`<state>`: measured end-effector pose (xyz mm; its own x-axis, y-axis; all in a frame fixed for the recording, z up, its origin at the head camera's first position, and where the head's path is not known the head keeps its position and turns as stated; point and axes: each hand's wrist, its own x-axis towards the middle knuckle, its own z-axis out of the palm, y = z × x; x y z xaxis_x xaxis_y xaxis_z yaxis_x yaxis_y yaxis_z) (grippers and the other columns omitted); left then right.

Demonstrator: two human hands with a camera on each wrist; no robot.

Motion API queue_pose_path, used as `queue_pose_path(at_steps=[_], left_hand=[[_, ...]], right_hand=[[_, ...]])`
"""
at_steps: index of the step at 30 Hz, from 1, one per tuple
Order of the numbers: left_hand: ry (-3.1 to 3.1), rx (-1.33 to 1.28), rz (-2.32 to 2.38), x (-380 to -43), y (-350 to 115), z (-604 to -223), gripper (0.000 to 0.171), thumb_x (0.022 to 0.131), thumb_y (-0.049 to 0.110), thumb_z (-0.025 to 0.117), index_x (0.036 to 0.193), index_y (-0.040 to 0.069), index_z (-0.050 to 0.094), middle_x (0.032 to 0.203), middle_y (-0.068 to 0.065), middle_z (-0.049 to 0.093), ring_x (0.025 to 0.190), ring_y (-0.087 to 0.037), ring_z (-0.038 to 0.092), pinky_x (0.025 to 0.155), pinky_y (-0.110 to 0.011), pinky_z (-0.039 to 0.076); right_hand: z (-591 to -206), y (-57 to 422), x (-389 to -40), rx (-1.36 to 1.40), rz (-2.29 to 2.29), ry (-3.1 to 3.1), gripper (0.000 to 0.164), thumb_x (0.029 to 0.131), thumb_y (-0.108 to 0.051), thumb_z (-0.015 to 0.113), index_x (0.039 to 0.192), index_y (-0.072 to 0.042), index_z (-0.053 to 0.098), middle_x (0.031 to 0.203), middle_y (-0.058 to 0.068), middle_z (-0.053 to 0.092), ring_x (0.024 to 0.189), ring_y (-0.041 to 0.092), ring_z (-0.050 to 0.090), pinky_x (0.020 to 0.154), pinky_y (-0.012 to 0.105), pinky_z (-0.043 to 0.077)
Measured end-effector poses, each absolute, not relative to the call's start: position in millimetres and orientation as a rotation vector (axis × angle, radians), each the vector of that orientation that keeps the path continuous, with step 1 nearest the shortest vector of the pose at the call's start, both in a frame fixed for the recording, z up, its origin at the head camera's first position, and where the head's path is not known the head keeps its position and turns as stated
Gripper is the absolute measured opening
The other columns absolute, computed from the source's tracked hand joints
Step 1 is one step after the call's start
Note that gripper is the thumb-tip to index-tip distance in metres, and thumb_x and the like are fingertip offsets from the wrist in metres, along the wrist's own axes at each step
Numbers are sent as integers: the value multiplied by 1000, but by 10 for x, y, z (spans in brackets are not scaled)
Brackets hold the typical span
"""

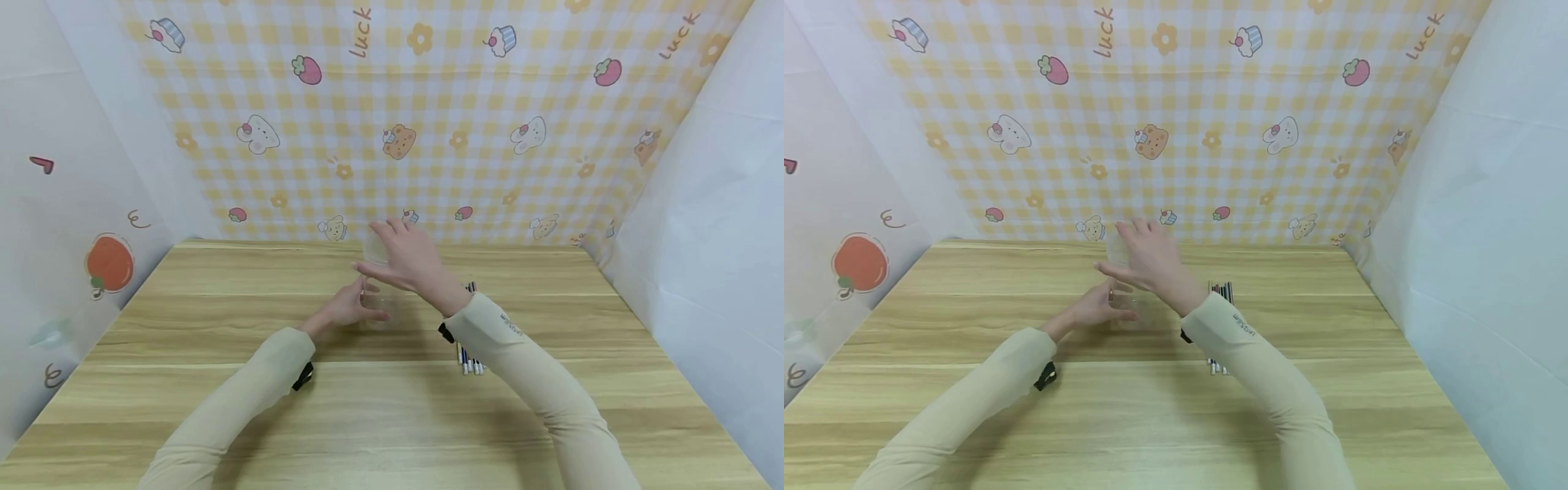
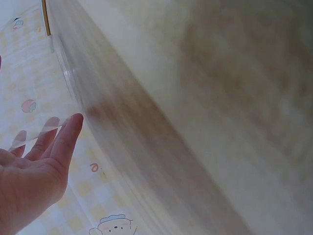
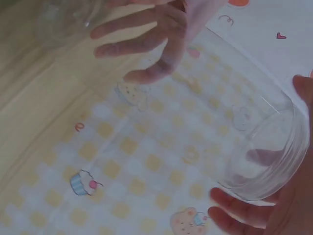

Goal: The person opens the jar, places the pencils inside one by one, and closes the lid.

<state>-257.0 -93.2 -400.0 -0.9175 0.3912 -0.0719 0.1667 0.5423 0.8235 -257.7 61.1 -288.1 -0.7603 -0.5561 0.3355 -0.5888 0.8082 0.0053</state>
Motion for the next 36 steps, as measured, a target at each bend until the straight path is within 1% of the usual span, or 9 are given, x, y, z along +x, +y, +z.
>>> queue_pose_path(at_steps=[3, 7, 9, 12, 15, 18, 23, 28, 36], left_hand=[[2534, 478, 1325, -2575, -928, -4001, 98, 69, 27, 76, 141, 24, 9, 125, -13, 45, 110, -31, 45, 92, -47, 33], [2531, 479, 1329, -2578, -926, -4003, 96, 69, 27, 76, 141, 24, 12, 124, -13, 46, 110, -30, 45, 92, -47, 33], [2530, 476, 1332, -2580, -930, -4005, 92, 70, 27, 76, 139, 22, 16, 124, -12, 46, 110, -29, 45, 92, -47, 33], [2528, 477, 1335, -2583, -933, -4009, 86, 70, 26, 75, 136, 20, 22, 125, -11, 45, 110, -28, 44, 92, -46, 33], [2524, 482, 1338, -2589, -934, -4011, 81, 70, 26, 75, 134, 18, 25, 125, -11, 45, 110, -27, 44, 92, -46, 33], [2522, 505, 1345, -2596, -936, -4012, 81, 70, 25, 75, 134, 17, 25, 124, -13, 45, 109, -28, 45, 91, -45, 34], [2520, 562, 1366, -2613, -941, -4021, 84, 69, 25, 76, 134, 14, 24, 125, -17, 44, 109, -28, 46, 91, -45, 35], [2526, 580, 1375, -2617, -941, -4030, 82, 68, 27, 76, 132, 16, 25, 124, -17, 45, 108, -28, 47, 90, -44, 36], [2527, 597, 1387, -2617, -939, -4045, 78, 68, 26, 77, 129, 15, 28, 122, -20, 46, 106, -31, 49, 89, -45, 37]], right_hand=[[-2848, 567, -2549, 758, -20, -2707, 80, 74, -73, 35, 128, -15, 42, 116, 11, 50, 92, 29, 50, 64, 40, 46], [-2817, 564, -2540, 738, -71, -2727, 77, 75, -71, 37, 126, -15, 45, 110, 11, 52, 87, 27, 51, 56, 37, 46], [-2802, 579, -2552, 768, -34, -2744, 74, 75, -69, 40, 126, -14, 46, 108, 10, 52, 88, 26, 51, 59, 36, 47], [-2782, 620, -2588, 848, 74, -2773, 73, 76, -64, 46, 127, -13, 45, 111, 10, 52, 96, 24, 49, 70, 37, 47], [-2755, 669, -2638, 953, 196, -2789, 72, 76, -58, 52, 128, -10, 43, 117, 10, 50, 105, 25, 46, 83, 38, 42], [-2729, 716, -2689, 1056, 262, -2785, 71, 77, -55, 55, 129, -8, 42, 122, 11, 48, 110, 26, 43, 88, 39, 38], [-2735, 779, -2752, 1175, 354, -2747, 71, 78, -54, 56, 132, -12, 39, 125, 10, 46, 111, 25, 41, 88, 41, 36], [-2751, 818, -2795, 1243, 469, -2717, 68, 80, -51, 55, 134, -14, 37, 126, 9, 45, 111, 24, 40, 89, 39, 35], [-2722, 906, -2866, 1139, 991, -2677, 60, 83, -41, 57, 134, -18, 36, 129, 4, 41, 111, 18, 39, 89, 39, 35]])
